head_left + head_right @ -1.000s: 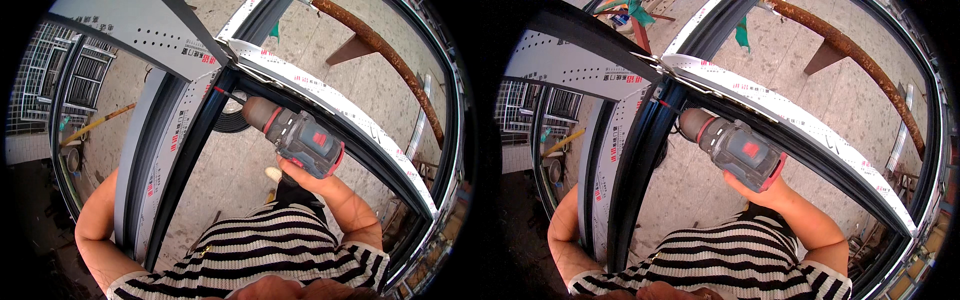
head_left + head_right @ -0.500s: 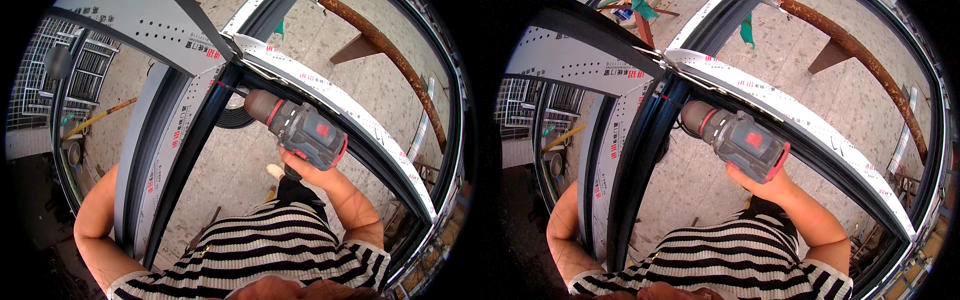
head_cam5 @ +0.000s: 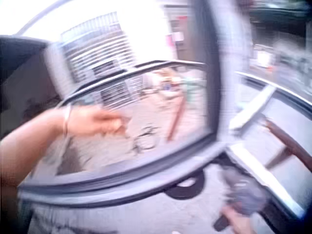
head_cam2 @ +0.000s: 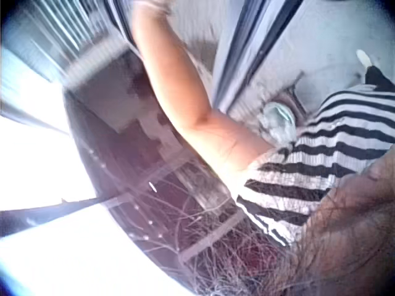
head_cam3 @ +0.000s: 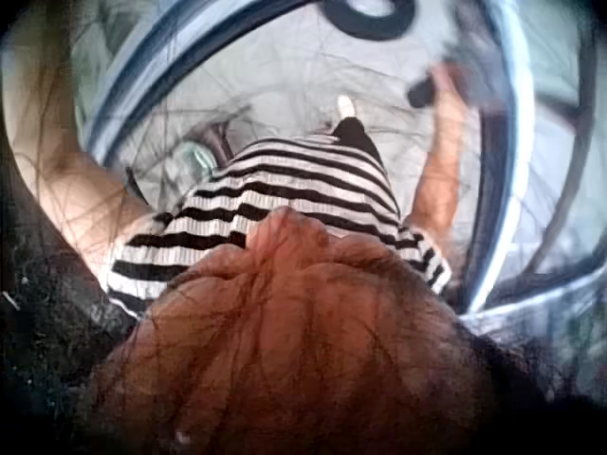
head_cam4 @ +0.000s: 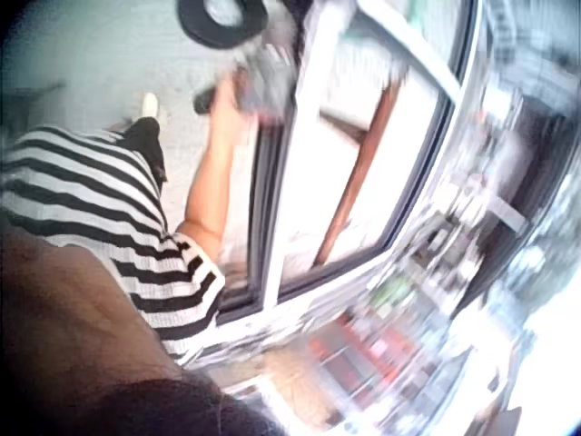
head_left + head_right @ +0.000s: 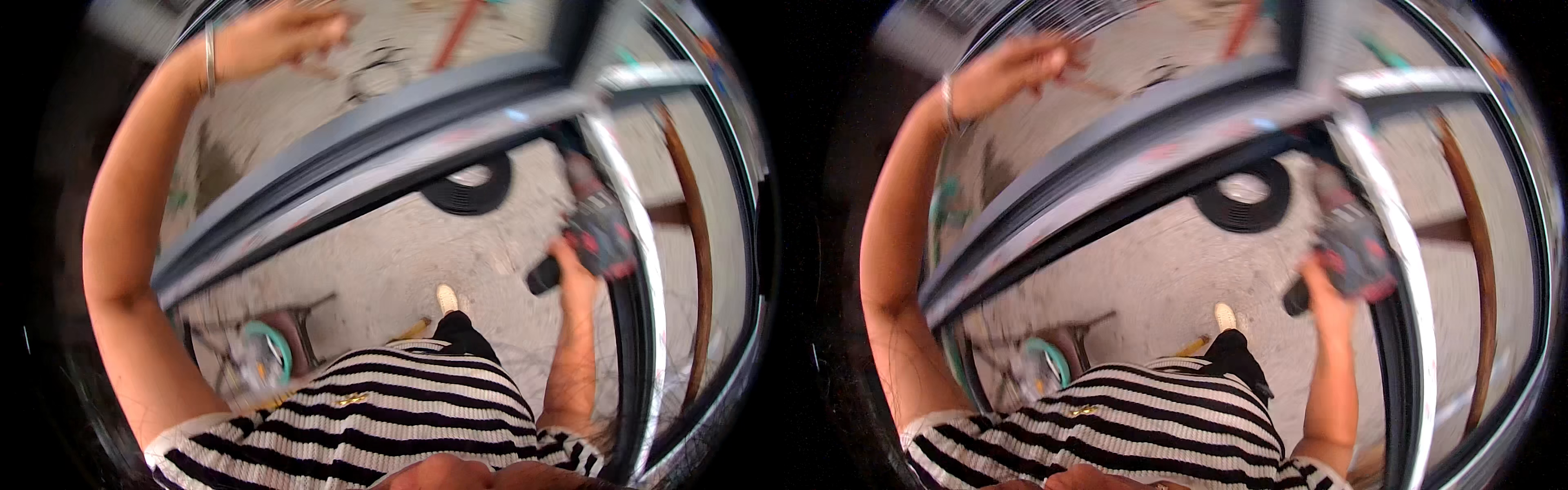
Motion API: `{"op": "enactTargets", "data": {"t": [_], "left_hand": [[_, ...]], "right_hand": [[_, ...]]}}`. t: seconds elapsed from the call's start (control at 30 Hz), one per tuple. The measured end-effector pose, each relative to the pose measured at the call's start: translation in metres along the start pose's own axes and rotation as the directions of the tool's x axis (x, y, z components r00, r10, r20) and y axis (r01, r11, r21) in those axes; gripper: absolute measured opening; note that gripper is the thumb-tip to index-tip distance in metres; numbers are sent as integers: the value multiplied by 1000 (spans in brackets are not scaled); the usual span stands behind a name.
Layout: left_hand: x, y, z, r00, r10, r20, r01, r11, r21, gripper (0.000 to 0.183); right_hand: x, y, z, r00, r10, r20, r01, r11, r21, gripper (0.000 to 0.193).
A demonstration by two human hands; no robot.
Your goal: The person holds a white window frame and uses a yellow tool and a drill to attach hardware to the frame. They use pliers to adjust a component and pick up screws from a container.
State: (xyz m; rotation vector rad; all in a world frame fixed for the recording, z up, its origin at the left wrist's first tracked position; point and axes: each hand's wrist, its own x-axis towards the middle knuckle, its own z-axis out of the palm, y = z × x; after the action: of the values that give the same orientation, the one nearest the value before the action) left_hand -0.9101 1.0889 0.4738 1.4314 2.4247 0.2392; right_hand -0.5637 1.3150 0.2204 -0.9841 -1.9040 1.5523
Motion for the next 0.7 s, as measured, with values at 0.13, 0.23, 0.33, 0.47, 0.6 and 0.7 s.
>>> {"op": "enactTargets", "data": {"t": [0.13, 0.23, 0.33, 0.47, 0.6, 0.7], "left_hand": [[-222, 24, -14, 928, -66, -368, -7, 981, -195, 44], [-340, 48, 28, 755, -131, -642, -198, 889, -413, 42], [-447, 33, 96, 706, -241, -666, -300, 750, -589, 46], [-556, -7, 280, 331, -877, -349, -235, 282, -930, 36], [-548, -66, 491, 342, -899, 273, 64, -268, -961, 32], [-527, -92, 654, 303, -937, 177, 157, -134, -979, 26]], "right_hand": [[-12, 57, -31, 990, 119, 80, -134, 967, 216, 21], [-33, 76, -35, 969, -64, 238, 71, 997, -17, 17], [-52, 115, -35, 919, 163, 358, -8, 917, -399, 23], [-111, 100, 72, 749, 195, 634, 76, 924, -374, 22], [-161, 119, 137, 534, 286, 796, 182, 880, -439, 20], [-186, 122, 178, 400, 381, 833, 282, 814, -508, 19]]}}
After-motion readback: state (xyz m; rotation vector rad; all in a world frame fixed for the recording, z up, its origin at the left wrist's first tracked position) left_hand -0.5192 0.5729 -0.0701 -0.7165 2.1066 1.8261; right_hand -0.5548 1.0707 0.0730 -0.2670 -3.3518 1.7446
